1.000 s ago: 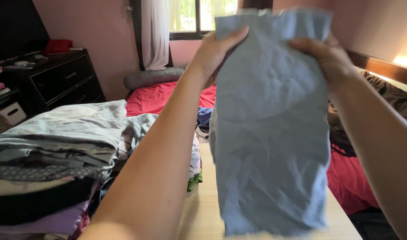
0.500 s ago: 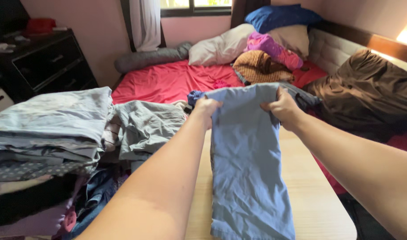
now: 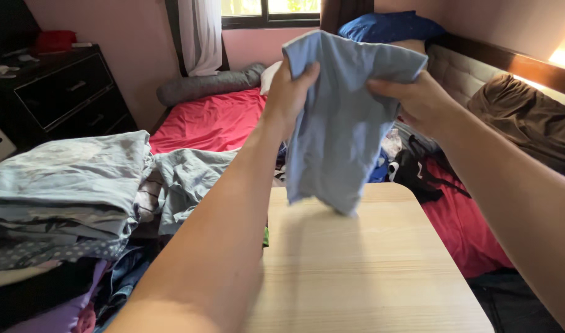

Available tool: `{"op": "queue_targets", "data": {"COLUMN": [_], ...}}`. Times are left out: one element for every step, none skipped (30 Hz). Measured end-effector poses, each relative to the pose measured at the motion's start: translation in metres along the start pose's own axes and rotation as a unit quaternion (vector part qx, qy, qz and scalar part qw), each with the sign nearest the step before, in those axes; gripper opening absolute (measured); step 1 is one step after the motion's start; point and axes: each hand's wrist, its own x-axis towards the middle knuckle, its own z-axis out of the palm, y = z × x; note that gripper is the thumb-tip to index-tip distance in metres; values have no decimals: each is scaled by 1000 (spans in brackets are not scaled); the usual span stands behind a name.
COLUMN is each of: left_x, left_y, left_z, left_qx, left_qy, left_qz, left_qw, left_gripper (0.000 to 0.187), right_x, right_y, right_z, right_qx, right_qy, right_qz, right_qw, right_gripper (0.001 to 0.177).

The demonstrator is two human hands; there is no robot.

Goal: The person folds multiple garments one by one on a small table, including a pink top, a gray floral top, a gray shirt, a light blue shirt, blue plaid shorts, and a white shirt. Each item is smoothed, folded, and stacked on the table.

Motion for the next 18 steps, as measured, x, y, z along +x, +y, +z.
{"op": "queue_targets", "data": {"left_x": [-9,-19,-32,-45,-61,-79,-99,-122,-150,-178,-207,-233,-259,-285,-304,-321,-332,-338], "left_y": [5,8,8,6,1,-6,-14,-23,-31,-38,-45,-50,-52,-51,-50,-48,-46,-45], "left_z": [-1,-3,-7,-12,-17,-22,-26,-29,-32,-33,-32,-31,-32,-32,-31,-28,-27,-25], "left_qx": [45,73,101,129,168,205,257,307,306,306,307,308,360,408,393,378,364,344], "left_qy": [-14,-22,-29,-36,-39,-42,-50,-59,-65,-71,-83,-95,-105,-116,-116,-117,-118,-113], "left_qz": [17,29,40,51,28,4,-26,-57,-54,-52,-90,-129,-204,-277,-290,-304,-317,-324], "left_qw": [999,997,994,990,985,978,965,948,948,948,944,938,904,862,865,866,868,874], "left_gripper": [47,49,51,54,57,61,61,63,65,68,71,74,75,77,77,77,78,78], "right_x": [-4,-8,-13,-18,-26,-38,-51,-65,-83,-102,-119,-135,-152,-170,-183,-195,-206,-212], "right_y": [2,4,8,12,18,23,31,42,52,66,80,92,105,116,124,129,133,137], "right_z": [0,0,0,0,-2,-5,-6,-6,-7,-5,-3,-2,0,2,3,2,1,0], "right_qx": [5,13,21,30,21,11,3,32,61,24,-13,28,70,90,108,119,130,140], "right_qy": [-29,-35,-42,-49,-27,-6,15,-20,-54,-47,-40,-67,-93,-107,-120,-117,-115,-112], "right_qz": [-24,-29,-33,-38,0,38,77,130,183,237,290,360,429,469,507,524,541,557], "right_qw": [999,999,998,998,999,999,997,991,980,970,956,930,896,872,847,835,823,811], "right_gripper": [35,35,35,35,35,36,37,39,42,45,49,50,51,54,56,57,59,60]}}
